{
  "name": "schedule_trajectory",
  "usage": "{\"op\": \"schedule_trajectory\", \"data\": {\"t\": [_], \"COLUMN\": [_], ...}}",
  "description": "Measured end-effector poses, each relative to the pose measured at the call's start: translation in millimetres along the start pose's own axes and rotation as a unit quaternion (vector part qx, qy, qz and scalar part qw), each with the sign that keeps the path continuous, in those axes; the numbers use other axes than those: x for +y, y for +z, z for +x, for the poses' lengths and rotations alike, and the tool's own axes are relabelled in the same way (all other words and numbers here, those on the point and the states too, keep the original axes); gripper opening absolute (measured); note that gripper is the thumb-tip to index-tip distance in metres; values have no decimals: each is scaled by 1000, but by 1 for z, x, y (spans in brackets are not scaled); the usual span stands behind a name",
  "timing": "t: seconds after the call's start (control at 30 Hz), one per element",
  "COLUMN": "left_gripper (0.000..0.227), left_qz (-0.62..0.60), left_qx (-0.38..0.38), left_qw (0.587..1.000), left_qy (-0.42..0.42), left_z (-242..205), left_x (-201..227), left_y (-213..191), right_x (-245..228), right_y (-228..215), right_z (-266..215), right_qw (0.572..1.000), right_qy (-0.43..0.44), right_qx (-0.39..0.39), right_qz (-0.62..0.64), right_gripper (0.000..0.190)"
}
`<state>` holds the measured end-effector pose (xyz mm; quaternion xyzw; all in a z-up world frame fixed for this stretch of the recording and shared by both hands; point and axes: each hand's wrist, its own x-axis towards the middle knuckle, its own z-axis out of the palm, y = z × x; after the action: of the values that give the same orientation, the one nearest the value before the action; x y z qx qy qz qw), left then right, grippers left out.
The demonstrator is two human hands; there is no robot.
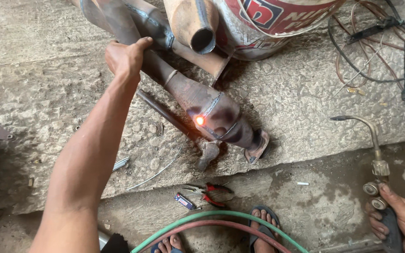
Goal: The person welds a metal pipe using a welding torch and filler rod. They hold the torch in one hand and the rod in the other, creating sparks as they fuse the metal. The person briefly uses pliers to adjust the pipe before resuming welding.
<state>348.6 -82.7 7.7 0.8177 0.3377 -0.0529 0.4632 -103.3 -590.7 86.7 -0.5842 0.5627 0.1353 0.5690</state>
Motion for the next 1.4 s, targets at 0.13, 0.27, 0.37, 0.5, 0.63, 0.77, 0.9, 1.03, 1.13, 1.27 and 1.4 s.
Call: {"op": "schedule_trajectory", "data": {"t": [0.13,0.27,0.37,0.5,0.63,0.77,0.9,1.03,1.13,1.27,1.4], "left_gripper": [56,62,58,71,50,17,22,25,40,35,32], "left_qz": [-1,5,-35,-25,12,203,492,545,521,541,588], "left_qx": [4,-6,-46,-116,-74,-103,-403,-543,-540,-399,-314], "left_qw": [1000,1000,998,993,997,962,768,633,649,734,745], "left_qy": [2,7,11,-10,17,149,83,85,124,95,24], "left_z": [2,0,2,-11,-1,-77,-184,-260,-273,-281,-294], "left_x": [1,3,8,26,6,-9,-69,-103,-105,-70,-58], "left_y": [-3,-6,-16,-56,-114,-161,-136,-129,-147,-196,-240], "right_x": [5,2,-12,-23,-45,-40,-54,-77,-35,6,52], "right_y": [-5,4,19,16,18,8,44,103,97,144,225], "right_z": [2,-6,-17,4,79,168,146,49,77,41,-17], "right_qw": [1000,999,999,986,980,956,955,898,876,747,557], "right_qy": [4,-23,-21,-66,-67,-77,-124,-80,-191,-545,-751], "right_qx": [-18,-20,-28,-144,-141,-267,-174,11,70,183,-162], "right_qz": [11,13,4,-53,-123,-89,-206,-433,-437,-335,-316], "right_gripper": [41,42,45,46,65,52,49,86,83,28,22]}}
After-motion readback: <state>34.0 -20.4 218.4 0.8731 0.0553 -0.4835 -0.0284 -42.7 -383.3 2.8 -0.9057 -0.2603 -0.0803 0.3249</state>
